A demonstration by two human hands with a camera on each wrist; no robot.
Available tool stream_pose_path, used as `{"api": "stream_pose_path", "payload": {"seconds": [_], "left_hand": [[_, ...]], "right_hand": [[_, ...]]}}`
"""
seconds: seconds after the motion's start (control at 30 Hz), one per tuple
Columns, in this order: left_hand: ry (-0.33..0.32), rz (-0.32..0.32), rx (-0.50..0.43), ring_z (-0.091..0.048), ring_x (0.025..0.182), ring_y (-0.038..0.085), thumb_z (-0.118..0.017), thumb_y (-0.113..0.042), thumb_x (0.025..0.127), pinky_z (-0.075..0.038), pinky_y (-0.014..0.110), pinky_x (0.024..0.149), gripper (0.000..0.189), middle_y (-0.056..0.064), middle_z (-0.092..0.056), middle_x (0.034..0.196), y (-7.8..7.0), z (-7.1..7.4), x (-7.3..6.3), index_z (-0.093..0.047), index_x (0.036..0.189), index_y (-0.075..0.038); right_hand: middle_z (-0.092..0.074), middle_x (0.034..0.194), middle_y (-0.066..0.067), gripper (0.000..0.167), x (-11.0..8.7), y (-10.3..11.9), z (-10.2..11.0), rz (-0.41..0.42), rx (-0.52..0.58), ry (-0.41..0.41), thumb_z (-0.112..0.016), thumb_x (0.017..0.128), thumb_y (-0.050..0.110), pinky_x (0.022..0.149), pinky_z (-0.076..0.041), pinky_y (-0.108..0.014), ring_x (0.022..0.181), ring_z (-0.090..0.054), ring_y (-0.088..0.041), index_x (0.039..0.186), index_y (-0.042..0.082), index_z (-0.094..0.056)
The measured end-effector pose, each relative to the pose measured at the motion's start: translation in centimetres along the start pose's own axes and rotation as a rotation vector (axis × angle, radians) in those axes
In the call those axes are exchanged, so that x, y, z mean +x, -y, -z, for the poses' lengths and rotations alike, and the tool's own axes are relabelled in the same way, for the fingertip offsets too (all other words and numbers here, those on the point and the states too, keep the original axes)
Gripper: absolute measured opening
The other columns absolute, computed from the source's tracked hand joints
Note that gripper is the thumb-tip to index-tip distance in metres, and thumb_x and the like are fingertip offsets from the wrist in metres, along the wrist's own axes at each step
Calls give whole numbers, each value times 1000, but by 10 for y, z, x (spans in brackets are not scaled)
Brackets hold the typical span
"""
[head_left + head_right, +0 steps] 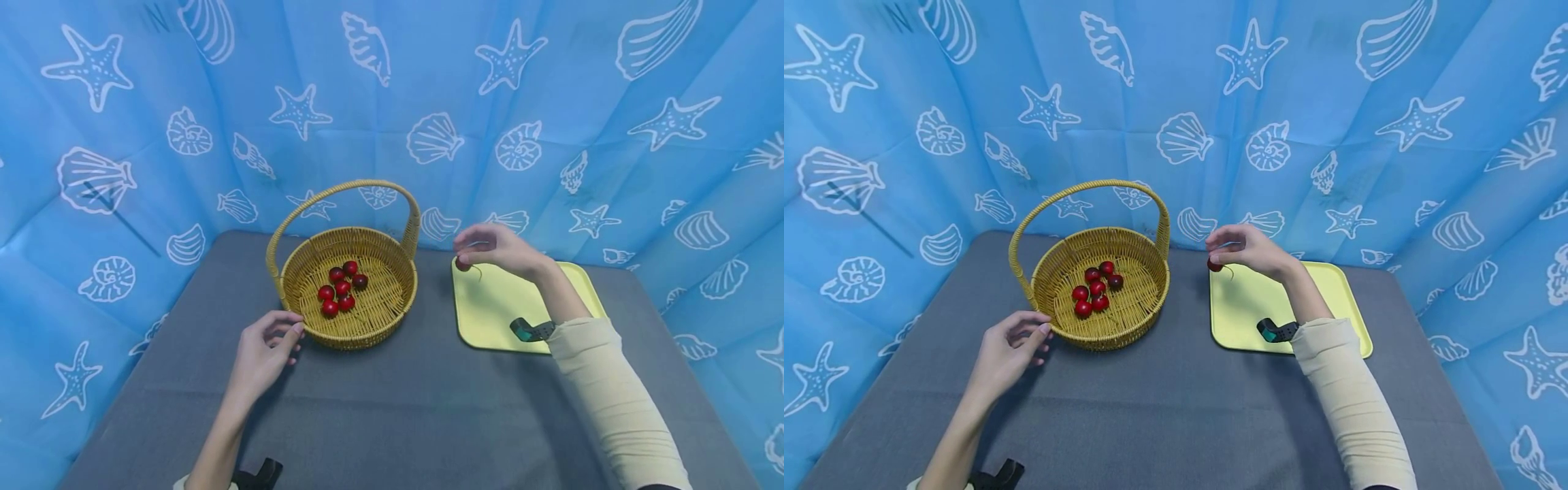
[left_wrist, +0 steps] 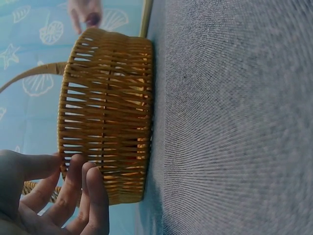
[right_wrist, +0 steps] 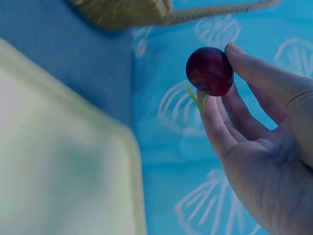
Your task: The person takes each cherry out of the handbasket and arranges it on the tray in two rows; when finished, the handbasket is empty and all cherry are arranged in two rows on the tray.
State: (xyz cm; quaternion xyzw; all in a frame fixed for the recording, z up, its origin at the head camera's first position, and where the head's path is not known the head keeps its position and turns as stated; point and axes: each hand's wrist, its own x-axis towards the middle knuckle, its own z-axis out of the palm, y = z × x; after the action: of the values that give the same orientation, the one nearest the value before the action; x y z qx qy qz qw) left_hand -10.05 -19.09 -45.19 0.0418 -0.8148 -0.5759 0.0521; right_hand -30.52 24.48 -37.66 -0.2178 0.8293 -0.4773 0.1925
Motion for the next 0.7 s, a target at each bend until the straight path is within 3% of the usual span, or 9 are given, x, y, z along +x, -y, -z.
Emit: {"api": "stream_pose_path", "payload": {"seconds": [0.2,0.43,0.57,0.7], "left_hand": [[-1,1,1,-77,78,22,-71,-14,106,-68,35,62,22,28,-77,107,0,0,0,-71,125,-2],[-4,6,4,-77,79,23,-71,-15,107,-68,38,63,20,27,-77,107,-1,1,0,-72,124,-6],[-4,14,11,-77,80,25,-71,-15,106,-68,37,64,20,27,-78,107,-1,1,0,-72,124,-6],[0,27,16,-77,81,26,-71,-15,107,-68,37,64,22,27,-77,108,-2,1,0,-71,126,-4]], "right_hand": [[-67,137,-28,43,-3,-28,5,-65,9,-45,-73,105,16,103,-59,-25,107,-78,-15,141,-4,-60],[-68,135,-34,40,6,-49,0,-85,-8,-101,-70,106,9,98,-60,-25,101,-78,-13,140,-10,-59],[-72,126,-34,35,12,-59,-6,-55,-63,-128,-70,104,1,92,-63,-25,103,-79,-24,135,-13,-61],[-71,124,-37,31,16,-67,-12,-12,-118,-156,-70,101,-5,89,-59,-14,113,-75,-42,130,-15,-64]]}}
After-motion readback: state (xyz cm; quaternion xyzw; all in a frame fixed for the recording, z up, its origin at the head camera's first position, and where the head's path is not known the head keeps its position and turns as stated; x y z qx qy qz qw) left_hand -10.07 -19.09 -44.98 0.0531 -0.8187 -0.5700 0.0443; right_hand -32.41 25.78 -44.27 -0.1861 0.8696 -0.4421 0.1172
